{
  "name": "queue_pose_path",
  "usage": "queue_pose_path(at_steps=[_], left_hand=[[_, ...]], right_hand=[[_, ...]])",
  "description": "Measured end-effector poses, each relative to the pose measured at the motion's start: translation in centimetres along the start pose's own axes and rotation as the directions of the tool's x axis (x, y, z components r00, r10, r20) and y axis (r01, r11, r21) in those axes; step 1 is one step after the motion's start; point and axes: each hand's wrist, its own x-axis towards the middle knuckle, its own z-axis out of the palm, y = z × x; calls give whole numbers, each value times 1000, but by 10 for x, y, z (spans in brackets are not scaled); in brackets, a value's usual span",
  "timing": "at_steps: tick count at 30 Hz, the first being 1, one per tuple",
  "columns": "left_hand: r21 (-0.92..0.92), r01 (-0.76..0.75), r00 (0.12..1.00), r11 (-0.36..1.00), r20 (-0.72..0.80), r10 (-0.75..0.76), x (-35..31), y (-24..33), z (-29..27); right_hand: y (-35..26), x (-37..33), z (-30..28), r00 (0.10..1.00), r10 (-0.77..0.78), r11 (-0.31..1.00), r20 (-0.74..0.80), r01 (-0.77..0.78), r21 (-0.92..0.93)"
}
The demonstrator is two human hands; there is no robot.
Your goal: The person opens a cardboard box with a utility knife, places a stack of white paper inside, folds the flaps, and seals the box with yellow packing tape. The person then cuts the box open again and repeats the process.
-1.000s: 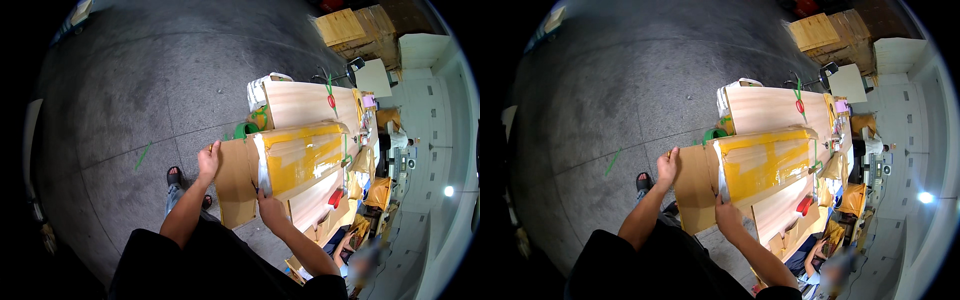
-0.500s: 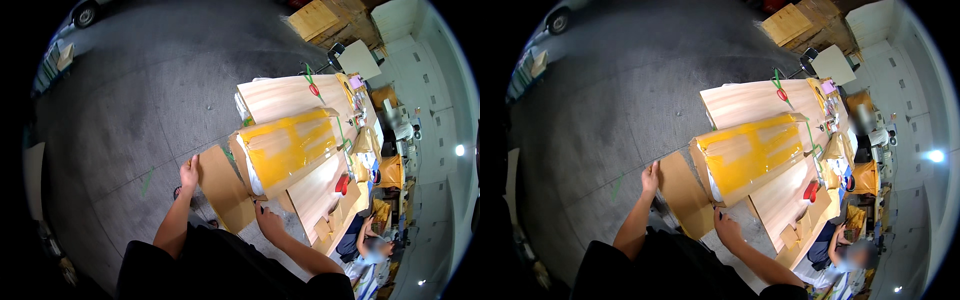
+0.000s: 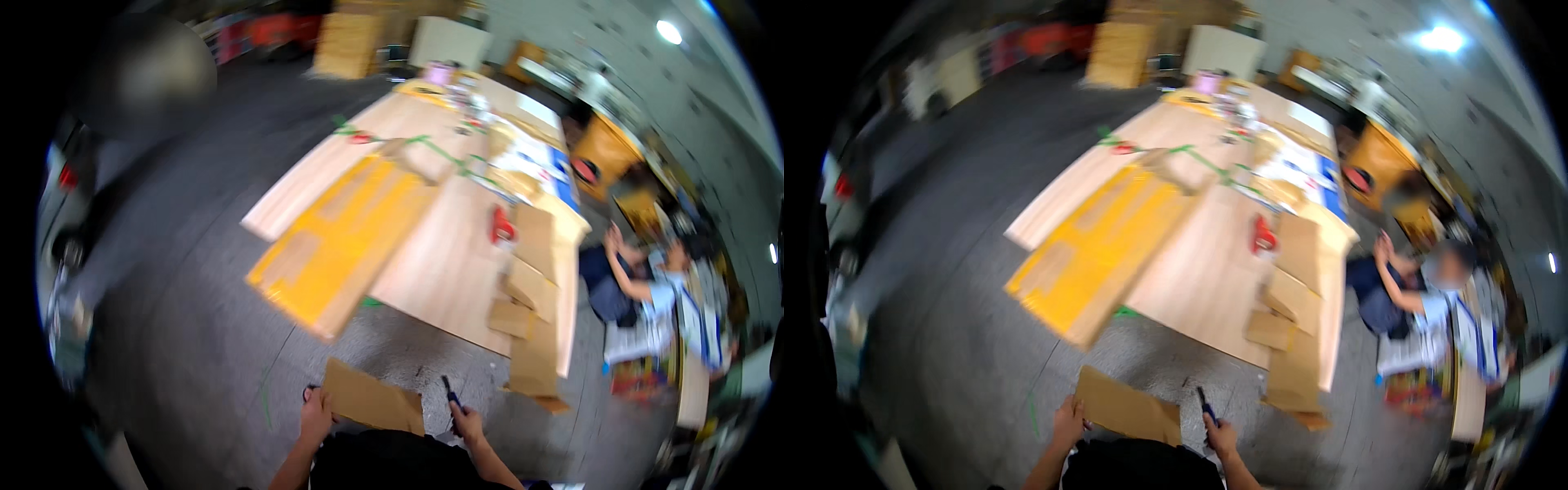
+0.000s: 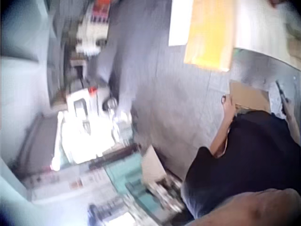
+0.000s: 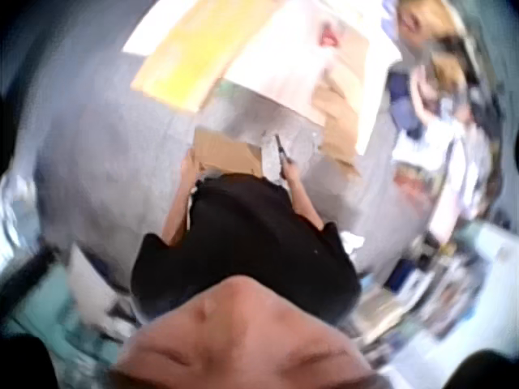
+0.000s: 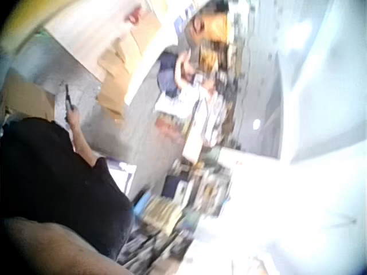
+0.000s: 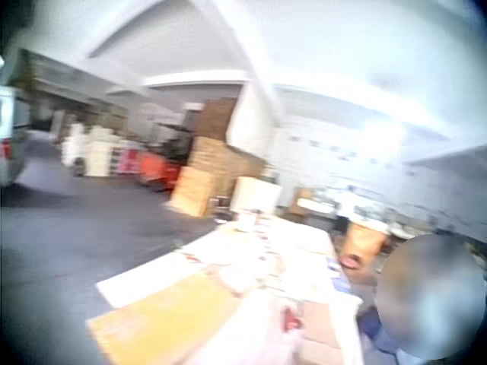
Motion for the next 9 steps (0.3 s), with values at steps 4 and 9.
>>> queue_pose_path(at_steps=[4, 9], left_hand=[[-12, -337, 807, 941, 511, 295, 3, 175, 13], [-241, -375, 683, 895, 581, 443, 106, 313, 109]], right_hand=[[100, -68, -20, 993, 112, 992, 27, -113, 50], [144, -126, -31, 965, 253, 936, 68, -262, 236]])
